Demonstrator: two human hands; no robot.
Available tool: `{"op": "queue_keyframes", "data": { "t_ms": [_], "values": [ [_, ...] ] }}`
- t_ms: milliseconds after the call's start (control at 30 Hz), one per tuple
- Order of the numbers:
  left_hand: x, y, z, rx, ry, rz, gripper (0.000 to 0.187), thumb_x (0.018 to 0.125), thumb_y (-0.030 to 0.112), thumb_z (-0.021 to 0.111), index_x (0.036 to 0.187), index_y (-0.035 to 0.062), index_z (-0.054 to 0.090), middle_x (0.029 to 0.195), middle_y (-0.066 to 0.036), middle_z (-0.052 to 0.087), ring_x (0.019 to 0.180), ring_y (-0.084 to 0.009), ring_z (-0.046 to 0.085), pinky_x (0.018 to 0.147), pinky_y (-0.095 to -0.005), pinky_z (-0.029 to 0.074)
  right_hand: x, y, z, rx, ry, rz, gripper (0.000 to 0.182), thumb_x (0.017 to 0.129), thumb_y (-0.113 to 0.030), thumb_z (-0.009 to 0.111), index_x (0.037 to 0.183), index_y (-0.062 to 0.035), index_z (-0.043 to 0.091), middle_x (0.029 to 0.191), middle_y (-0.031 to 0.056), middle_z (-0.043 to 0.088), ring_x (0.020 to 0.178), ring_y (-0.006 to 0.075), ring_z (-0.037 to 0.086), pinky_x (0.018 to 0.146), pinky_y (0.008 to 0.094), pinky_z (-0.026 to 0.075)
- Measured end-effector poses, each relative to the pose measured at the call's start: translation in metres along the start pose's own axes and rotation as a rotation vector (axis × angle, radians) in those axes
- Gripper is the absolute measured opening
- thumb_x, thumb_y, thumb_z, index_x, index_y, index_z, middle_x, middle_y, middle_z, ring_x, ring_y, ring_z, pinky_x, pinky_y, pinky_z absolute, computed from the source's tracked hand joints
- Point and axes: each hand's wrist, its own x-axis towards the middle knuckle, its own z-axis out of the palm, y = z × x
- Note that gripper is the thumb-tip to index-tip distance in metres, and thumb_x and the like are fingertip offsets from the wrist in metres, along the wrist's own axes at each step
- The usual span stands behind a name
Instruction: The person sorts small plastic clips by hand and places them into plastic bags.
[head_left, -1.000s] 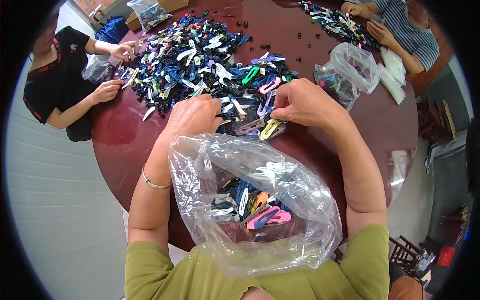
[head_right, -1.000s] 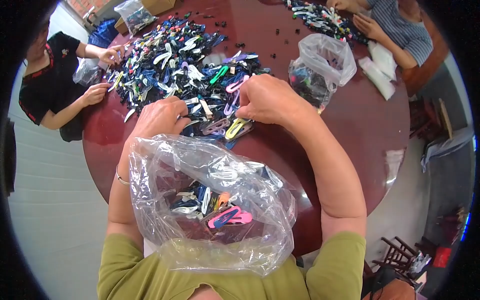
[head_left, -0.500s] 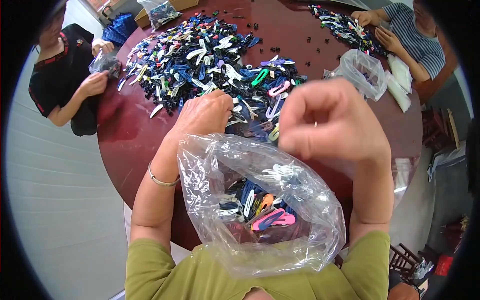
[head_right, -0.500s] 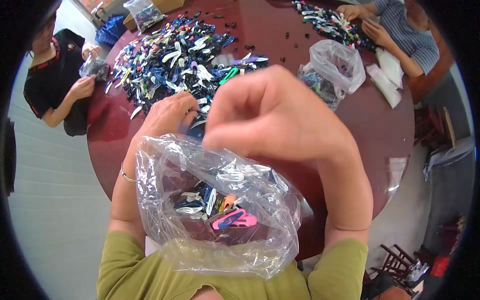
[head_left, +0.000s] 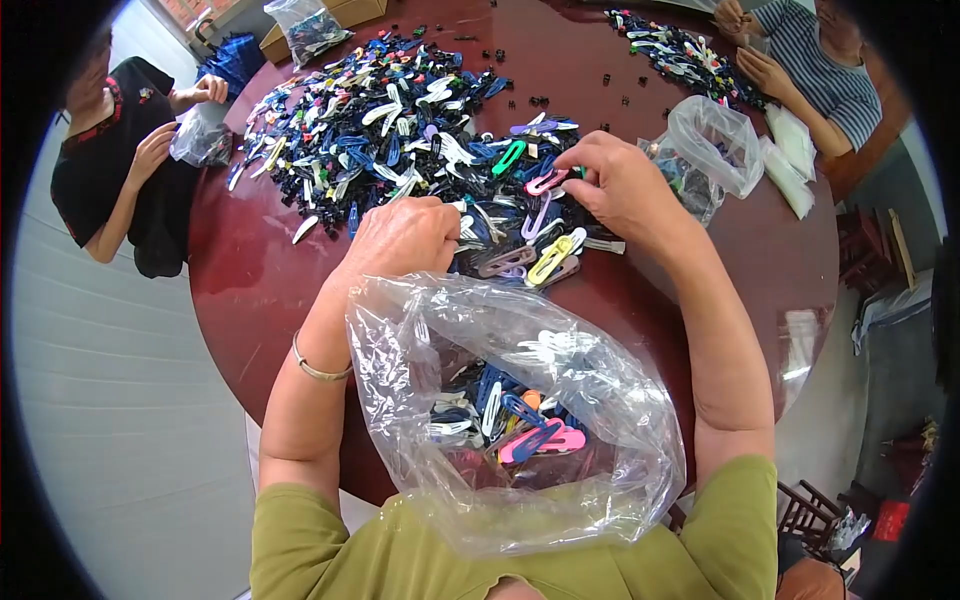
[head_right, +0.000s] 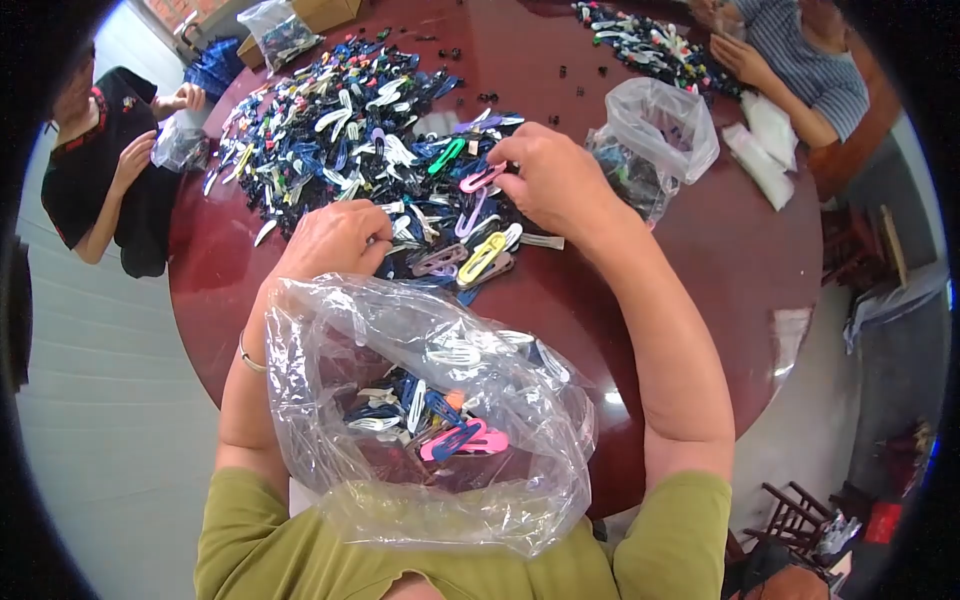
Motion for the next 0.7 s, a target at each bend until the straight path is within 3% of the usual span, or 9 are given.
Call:
{"op": "queue_keyframes", "data": {
  "t_ms": [133, 233, 400, 500, 567, 600, 700],
  "values": [
    [0.0, 0.0, -0.002, 0.0, -0.029, 0.06, 0.008, 0.075, 0.011, 0.065, 0.079, 0.0042, 0.066, 0.08, -0.011, 0.063, 0.08, -0.0325, 0.062, 0.07, -0.043, 0.049, -0.002, 0.007, 0.02, -0.127, 0.09, -0.161, 0.025, 0.08, -0.012, 0.066, 0.104, -0.0088, 0.068, 0.104, 0.0083, 0.06, 0.098, 0.0287, 0.06, 0.081, 0.0393, 0.05],
    [0.0, -0.001, -0.001, -0.016, -0.035, 0.071, 0.008, 0.075, 0.011, 0.065, 0.078, 0.004, 0.066, 0.079, -0.011, 0.063, 0.08, -0.0326, 0.062, 0.069, -0.0432, 0.05, -0.002, 0.009, 0.025, -0.194, 0.133, -0.216, 0.022, 0.08, -0.012, 0.066, 0.102, -0.0084, 0.068, 0.102, 0.0083, 0.061, 0.096, 0.0285, 0.06, 0.081, 0.039, 0.051],
    [0.001, 0.0, 0.0, -0.046, -0.034, 0.073, 0.008, 0.077, 0.011, 0.064, 0.077, 0.0038, 0.067, 0.077, -0.012, 0.062, 0.079, -0.0327, 0.062, 0.069, -0.0422, 0.05, 0.0, 0.003, 0.021, -0.133, 0.052, -0.149, 0.02, 0.079, -0.014, 0.066, 0.098, -0.008, 0.068, 0.091, 0.0083, 0.064, 0.089, 0.0282, 0.062, 0.077, 0.0401, 0.051],
    [-0.001, 0.002, 0.002, -0.085, 0.099, 0.007, 0.009, 0.079, 0.012, 0.063, 0.081, 0.0043, 0.067, 0.079, -0.012, 0.063, 0.079, -0.0318, 0.063, 0.069, -0.0405, 0.05, -0.001, -0.005, 0.013, -0.039, 0.017, -0.089, 0.019, 0.079, -0.014, 0.065, 0.096, -0.0063, 0.069, 0.088, 0.0096, 0.065, 0.084, 0.0289, 0.063, 0.075, 0.0403, 0.051],
    [0.003, -0.002, 0.005, -0.074, 0.168, -0.055, 0.014, 0.081, 0.015, 0.064, 0.09, 0.0038, 0.067, 0.089, -0.013, 0.065, 0.086, -0.0324, 0.063, 0.075, -0.0403, 0.05, -0.001, -0.012, 0.006, 0.093, -0.009, -0.012, 0.017, 0.079, -0.013, 0.065, 0.094, -0.0051, 0.069, 0.087, 0.0108, 0.065, 0.082, 0.0297, 0.064, 0.073, 0.0403, 0.05],
    [0.005, -0.006, 0.008, -0.066, 0.203, -0.087, 0.018, 0.082, 0.016, 0.065, 0.094, 0.0035, 0.066, 0.093, -0.013, 0.065, 0.089, -0.0327, 0.062, 0.078, -0.0402, 0.05, -0.001, -0.014, 0.003, 0.152, 0.008, -0.018, 0.016, 0.078, -0.012, 0.065, 0.091, -0.0023, 0.07, 0.082, 0.012, 0.067, 0.074, 0.0261, 0.065, 0.069, 0.0367, 0.051],
    [0.013, -0.023, 0.025, 0.007, 0.564, 0.062, 0.034, 0.081, 0.023, 0.068, 0.108, 0.0023, 0.063, 0.113, -0.018, 0.062, 0.105, -0.0361, 0.058, 0.09, -0.0433, 0.045, 0.001, -0.015, 0.001, 0.413, -0.037, 0.061, 0.016, 0.079, -0.011, 0.066, 0.091, -0.0002, 0.07, 0.077, 0.0111, 0.068, 0.069, 0.0185, 0.064, 0.066, 0.0316, 0.05]
  ]
}}
